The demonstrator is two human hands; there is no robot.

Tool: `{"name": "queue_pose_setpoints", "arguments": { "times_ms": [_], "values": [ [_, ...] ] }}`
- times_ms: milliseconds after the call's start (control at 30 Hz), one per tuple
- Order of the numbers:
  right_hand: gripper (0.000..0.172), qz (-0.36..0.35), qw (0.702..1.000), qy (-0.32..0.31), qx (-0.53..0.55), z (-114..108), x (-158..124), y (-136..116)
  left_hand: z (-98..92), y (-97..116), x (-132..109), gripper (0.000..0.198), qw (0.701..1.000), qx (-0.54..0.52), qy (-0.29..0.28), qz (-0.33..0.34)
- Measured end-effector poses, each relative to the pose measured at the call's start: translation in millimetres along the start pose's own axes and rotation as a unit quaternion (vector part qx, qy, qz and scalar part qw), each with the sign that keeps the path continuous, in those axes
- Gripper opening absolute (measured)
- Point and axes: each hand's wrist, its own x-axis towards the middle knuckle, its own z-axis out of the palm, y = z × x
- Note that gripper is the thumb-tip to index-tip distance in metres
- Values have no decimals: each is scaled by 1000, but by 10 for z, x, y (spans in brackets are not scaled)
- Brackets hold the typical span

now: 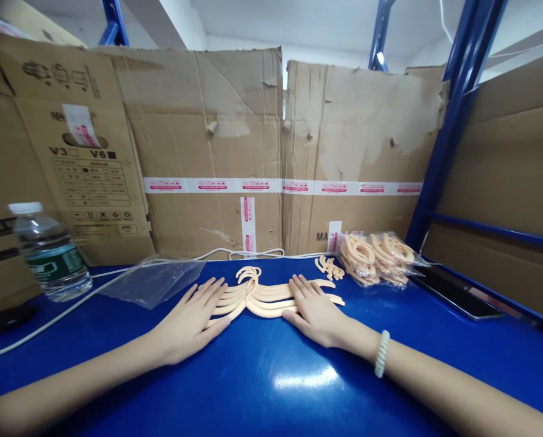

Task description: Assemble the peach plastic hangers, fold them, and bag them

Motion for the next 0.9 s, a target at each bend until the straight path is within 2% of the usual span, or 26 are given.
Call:
{"name": "queue_pose_setpoints", "arguments": {
  "times_ms": [100, 167, 300, 467, 600, 667, 733, 767, 800, 833, 867, 900],
  "values": [
    [80, -1, 1000, -2, -6, 43, 163, 54, -6, -140, 147, 81, 998, -36, -59, -12],
    [79, 1, 1000, -1, -3, 65, 263, 92, 5, -232, 232, 84, 996, -49, -66, -15],
    [80, -1, 1000, 0, 7, 87, 425, 192, 87, -343, 388, 84, 997, -44, -60, -20],
    [85, 3, 1000, -2, 22, 100, 539, 382, 184, -349, 567, 81, 998, -37, -42, -15],
    [86, 4, 1000, 3, 31, 126, 560, 471, 119, -264, 609, 75, 999, -30, -7, -17],
    [85, 3, 999, 13, 36, 142, 553, 484, 8, -132, 490, 73, 999, -25, 32, -19],
    [83, 0, 999, 32, 41, 148, 552, 491, -133, 95, 223, 70, 997, -27, 66, -10],
    [81, -1, 998, 46, 45, 140, 562, 497, -197, 244, 39, 67, 996, -42, 76, 15],
    [77, -1, 997, 65, 48, 122, 581, 507, -246, 414, -167, 62, 986, -127, 77, 79],
    [72, 1, 995, 87, 52, 92, 611, 521, -274, 599, -379, 55, 958, -245, 36, 147],
    [65, 6, 992, 114, 56, 48, 652, 538, -279, 794, -581, 49, 898, -366, -58, 236],
    [58, 12, 988, 143, 61, -8, 703, 557, -262, 993, -758, 42, 868, -397, -105, 278]
  ]
}}
